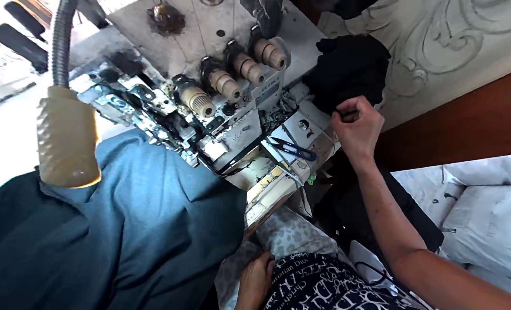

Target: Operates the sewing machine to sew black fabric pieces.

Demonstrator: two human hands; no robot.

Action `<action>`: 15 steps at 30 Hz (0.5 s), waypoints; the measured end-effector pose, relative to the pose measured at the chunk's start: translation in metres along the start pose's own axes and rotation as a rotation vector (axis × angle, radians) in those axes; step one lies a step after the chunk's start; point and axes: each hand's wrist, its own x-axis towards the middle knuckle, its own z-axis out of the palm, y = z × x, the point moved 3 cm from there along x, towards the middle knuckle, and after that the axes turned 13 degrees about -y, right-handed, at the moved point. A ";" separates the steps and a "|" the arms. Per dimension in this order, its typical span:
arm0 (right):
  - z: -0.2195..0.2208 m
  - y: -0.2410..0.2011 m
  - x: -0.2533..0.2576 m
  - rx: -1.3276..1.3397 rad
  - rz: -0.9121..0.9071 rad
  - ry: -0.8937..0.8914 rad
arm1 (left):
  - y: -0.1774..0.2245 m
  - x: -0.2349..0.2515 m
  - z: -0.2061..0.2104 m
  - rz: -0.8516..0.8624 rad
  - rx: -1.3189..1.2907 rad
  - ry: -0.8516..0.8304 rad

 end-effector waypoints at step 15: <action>0.017 -0.017 -0.042 -0.104 -0.368 -0.285 | 0.003 0.000 -0.001 0.000 0.036 0.000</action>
